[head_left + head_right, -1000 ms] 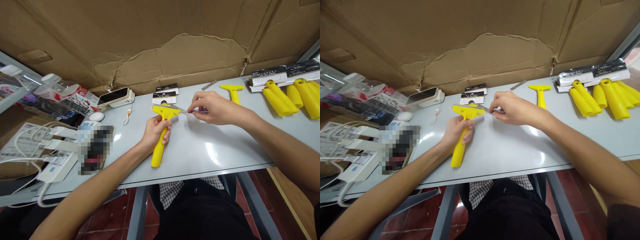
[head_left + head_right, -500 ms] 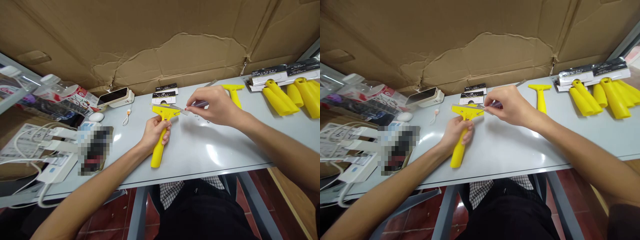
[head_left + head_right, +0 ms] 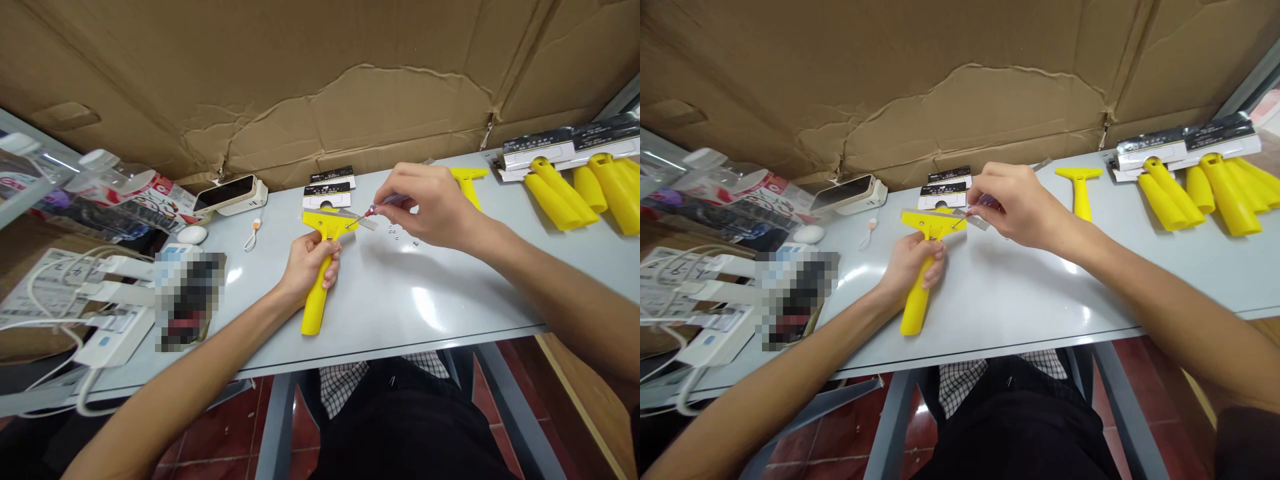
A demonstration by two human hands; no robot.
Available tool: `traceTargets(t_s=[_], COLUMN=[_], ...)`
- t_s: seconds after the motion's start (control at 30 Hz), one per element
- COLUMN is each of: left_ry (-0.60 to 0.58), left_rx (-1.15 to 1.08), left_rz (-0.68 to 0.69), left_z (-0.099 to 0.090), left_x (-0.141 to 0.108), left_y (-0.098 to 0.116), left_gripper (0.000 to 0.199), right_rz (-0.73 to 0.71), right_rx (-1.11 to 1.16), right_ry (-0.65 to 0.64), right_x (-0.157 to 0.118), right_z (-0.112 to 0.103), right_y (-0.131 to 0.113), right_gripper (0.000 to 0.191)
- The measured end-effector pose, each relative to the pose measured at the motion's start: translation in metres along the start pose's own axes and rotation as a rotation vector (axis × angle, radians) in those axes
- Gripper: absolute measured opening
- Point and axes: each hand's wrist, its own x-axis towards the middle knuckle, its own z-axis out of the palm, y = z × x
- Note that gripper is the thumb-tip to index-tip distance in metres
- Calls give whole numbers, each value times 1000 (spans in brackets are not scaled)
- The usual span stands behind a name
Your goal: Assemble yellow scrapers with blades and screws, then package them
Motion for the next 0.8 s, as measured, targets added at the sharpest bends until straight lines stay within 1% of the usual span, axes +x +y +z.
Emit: traceTargets(t_s=[0.1, 0.27, 0.33, 0.47, 0.57, 0.7, 0.8], left_ry=[-2, -9, -2, -6, -25, -45, -44], left_rx=[-5, 4, 4, -3, 3, 11, 11], left_rz=[1, 0, 2, 6, 4, -6, -9], left_z=[0, 0, 1, 2, 0, -2, -2], left_x=[0, 0, 0, 1, 1, 1, 1], left_y=[0, 0, 0, 1, 0, 0, 0], left_gripper=[29, 30, 30, 30, 28, 28, 29], right_rz=[-67, -112, -123, -191, -231, -247, -228], right_rx=[-23, -91, -130, -138, -131, -163, -210], right_ry=[29, 38, 23, -68, -116, -116, -102], right_x=[-2, -5, -6, -7, -7, -6, -7], right_z=[6, 10, 9, 7, 4, 1, 2], right_y=[4, 5, 3, -3, -5, -2, -3], right_gripper=[10, 9, 10, 9, 17, 22, 23])
